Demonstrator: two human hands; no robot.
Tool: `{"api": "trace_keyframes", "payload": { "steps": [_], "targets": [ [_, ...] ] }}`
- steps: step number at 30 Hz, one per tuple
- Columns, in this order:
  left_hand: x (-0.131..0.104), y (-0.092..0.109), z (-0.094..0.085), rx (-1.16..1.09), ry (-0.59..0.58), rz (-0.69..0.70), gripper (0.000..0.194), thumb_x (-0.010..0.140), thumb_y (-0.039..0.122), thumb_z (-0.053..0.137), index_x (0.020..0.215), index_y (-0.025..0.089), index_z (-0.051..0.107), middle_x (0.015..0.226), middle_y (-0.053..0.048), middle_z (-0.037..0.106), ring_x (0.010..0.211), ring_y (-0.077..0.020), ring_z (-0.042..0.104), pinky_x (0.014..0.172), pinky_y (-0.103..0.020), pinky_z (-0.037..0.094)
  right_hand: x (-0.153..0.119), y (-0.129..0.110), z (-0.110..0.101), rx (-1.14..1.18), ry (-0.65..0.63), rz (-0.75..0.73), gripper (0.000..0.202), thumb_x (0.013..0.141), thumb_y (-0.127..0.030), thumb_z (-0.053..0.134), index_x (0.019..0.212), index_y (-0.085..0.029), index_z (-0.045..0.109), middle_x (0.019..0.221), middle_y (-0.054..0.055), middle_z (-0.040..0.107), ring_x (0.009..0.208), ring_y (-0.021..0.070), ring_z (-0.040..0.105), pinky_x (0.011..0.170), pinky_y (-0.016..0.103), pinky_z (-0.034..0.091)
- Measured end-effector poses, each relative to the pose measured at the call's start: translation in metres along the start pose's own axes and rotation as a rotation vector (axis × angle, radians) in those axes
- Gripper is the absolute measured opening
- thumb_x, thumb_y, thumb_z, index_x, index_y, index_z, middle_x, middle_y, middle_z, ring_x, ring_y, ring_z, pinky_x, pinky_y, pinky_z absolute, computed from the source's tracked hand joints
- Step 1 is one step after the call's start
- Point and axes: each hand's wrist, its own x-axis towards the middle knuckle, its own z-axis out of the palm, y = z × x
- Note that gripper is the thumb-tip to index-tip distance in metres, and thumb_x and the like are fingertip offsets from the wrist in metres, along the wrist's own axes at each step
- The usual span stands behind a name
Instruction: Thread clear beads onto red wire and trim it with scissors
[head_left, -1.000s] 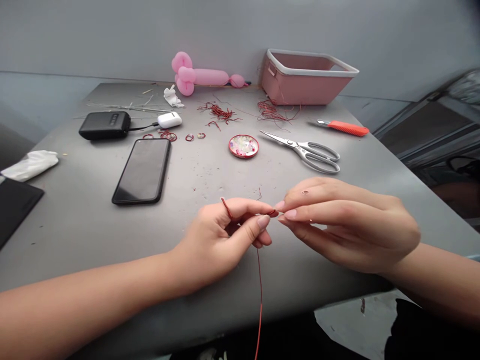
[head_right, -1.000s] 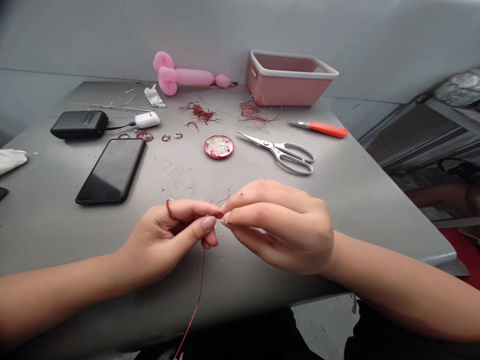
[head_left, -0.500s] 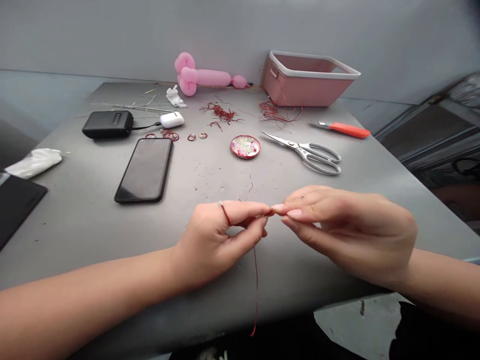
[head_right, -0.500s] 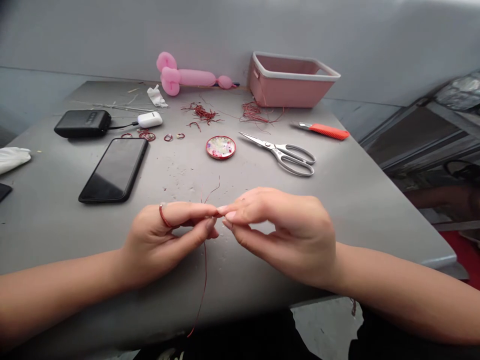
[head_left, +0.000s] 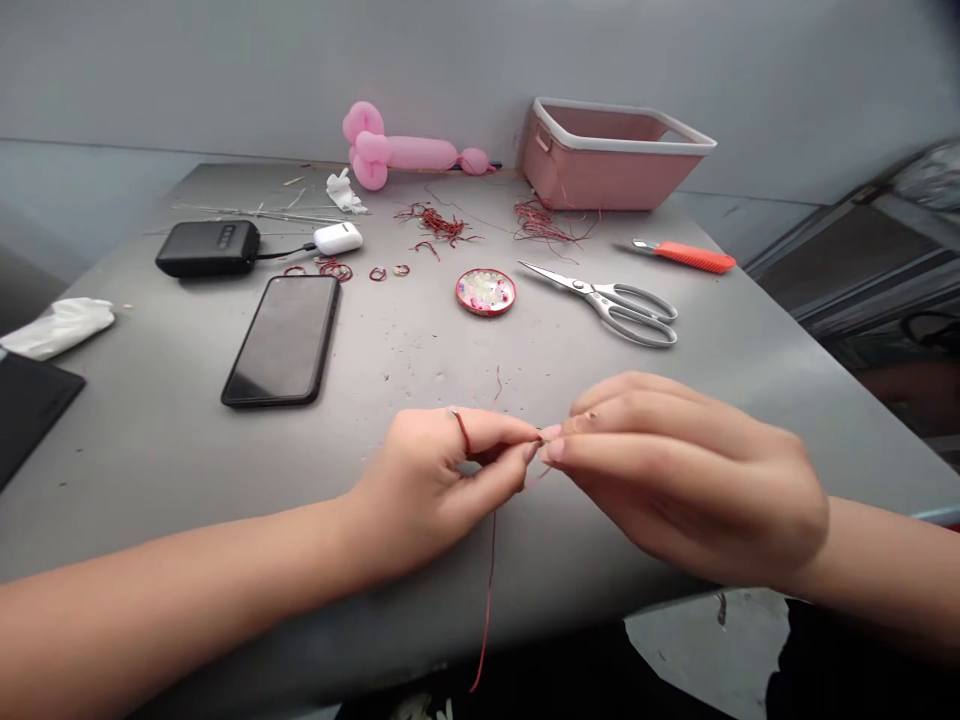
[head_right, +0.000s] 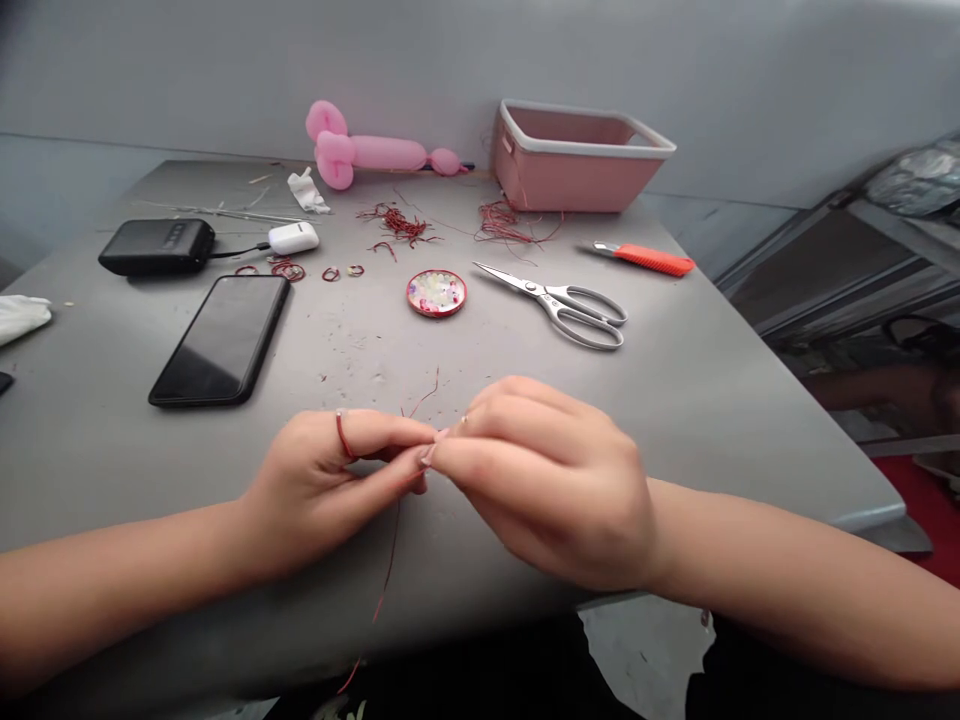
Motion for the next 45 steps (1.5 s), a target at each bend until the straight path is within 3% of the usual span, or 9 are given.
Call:
{"api": "trace_keyframes", "payload": {
  "steps": [3,8,15,18,22,27,33,39,45],
  "targets": [
    [0.001,0.004,-0.001,-0.267,0.003,-0.125,0.015,0.088,0.018,0.059,0.09,0.014,0.073,0.066,-0.001,0.071,0.059,-0.0119,0.066,0.058,-0.02,0.054,-0.002,0.001,-0.008,-0.19,-0.019,-0.272,0.022,0.08,-0.003,0.067,0.071,-0.023,0.065,0.08,0.005,0.075,0.075,0.0188,0.071,0.063,0.029,0.062],
    [0.0,0.005,-0.003,-0.484,-0.038,-0.19,0.011,0.087,0.02,0.063,0.091,0.015,0.072,0.062,0.0,0.069,0.061,-0.0126,0.068,0.061,-0.022,0.057,0.001,0.003,-0.015,-0.324,-0.04,-0.427,0.04,0.082,-0.002,0.066,0.051,-0.023,0.053,0.078,0.0,0.076,0.078,0.0161,0.073,0.063,0.025,0.062],
    [0.003,0.002,-0.005,-0.537,-0.021,-0.259,0.011,0.087,0.024,0.065,0.088,0.015,0.071,0.06,0.0,0.068,0.062,-0.0134,0.067,0.063,-0.024,0.056,0.005,0.01,-0.01,-0.419,-0.043,-0.595,0.027,0.082,-0.01,0.07,0.061,-0.026,0.063,0.08,0.0,0.077,0.08,0.0161,0.073,0.062,0.025,0.061],
    [0.006,0.0,-0.005,-0.51,-0.009,-0.212,0.011,0.09,0.024,0.061,0.088,0.015,0.068,0.064,0.0,0.067,0.065,-0.0118,0.066,0.064,-0.022,0.054,0.004,0.012,-0.007,-0.364,-0.008,-0.5,0.018,0.081,-0.011,0.069,0.07,-0.026,0.066,0.086,0.002,0.076,0.082,0.0192,0.072,0.065,0.029,0.062],
    [0.002,-0.003,-0.002,-0.458,0.006,-0.149,0.008,0.092,0.023,0.06,0.097,0.017,0.059,0.07,0.001,0.065,0.067,-0.0103,0.065,0.067,-0.021,0.053,0.003,0.011,-0.005,0.038,-0.017,-0.164,0.01,0.084,-0.014,0.063,0.089,-0.02,0.067,0.088,0.009,0.074,0.084,0.0213,0.07,0.073,0.036,0.061],
    [-0.003,-0.006,0.0,-0.464,-0.04,-0.1,0.007,0.093,0.023,0.059,0.095,0.018,0.054,0.08,0.001,0.062,0.071,-0.0093,0.065,0.068,-0.021,0.053,0.004,0.014,-0.001,0.414,-0.042,0.195,0.014,0.085,-0.012,0.065,0.095,-0.021,0.064,0.083,0.003,0.068,0.079,0.0152,0.065,0.067,0.03,0.057],
    [0.0,-0.003,-0.002,-0.522,-0.098,-0.111,0.003,0.092,0.016,0.058,0.092,0.017,0.054,0.079,0.001,0.06,0.068,-0.0083,0.063,0.067,-0.02,0.052,0.006,0.019,-0.004,0.489,-0.217,0.238,0.005,0.087,-0.017,0.066,0.092,-0.018,0.066,0.09,0.004,0.066,0.085,0.0125,0.063,0.075,0.027,0.054],
    [0.003,0.001,-0.002,-0.696,-0.171,-0.274,0.011,0.09,0.023,0.062,0.088,0.017,0.053,0.063,0.004,0.057,0.065,-0.0104,0.059,0.069,-0.025,0.05,0.002,0.02,-0.003,0.521,-0.224,0.177,0.01,0.087,-0.007,0.063,0.092,-0.016,0.064,0.083,0.001,0.069,0.081,0.0112,0.063,0.073,0.027,0.053],
    [0.005,0.002,-0.003,-0.747,-0.26,-0.374,0.02,0.088,0.031,0.066,0.086,0.017,0.051,0.059,0.005,0.058,0.059,-0.0093,0.053,0.065,-0.024,0.044,0.002,0.019,-0.003,0.492,-0.277,0.214,0.011,0.085,-0.006,0.061,0.088,-0.016,0.062,0.08,0.0,0.068,0.076,0.0102,0.064,0.067,0.024,0.052]
  ]
}}
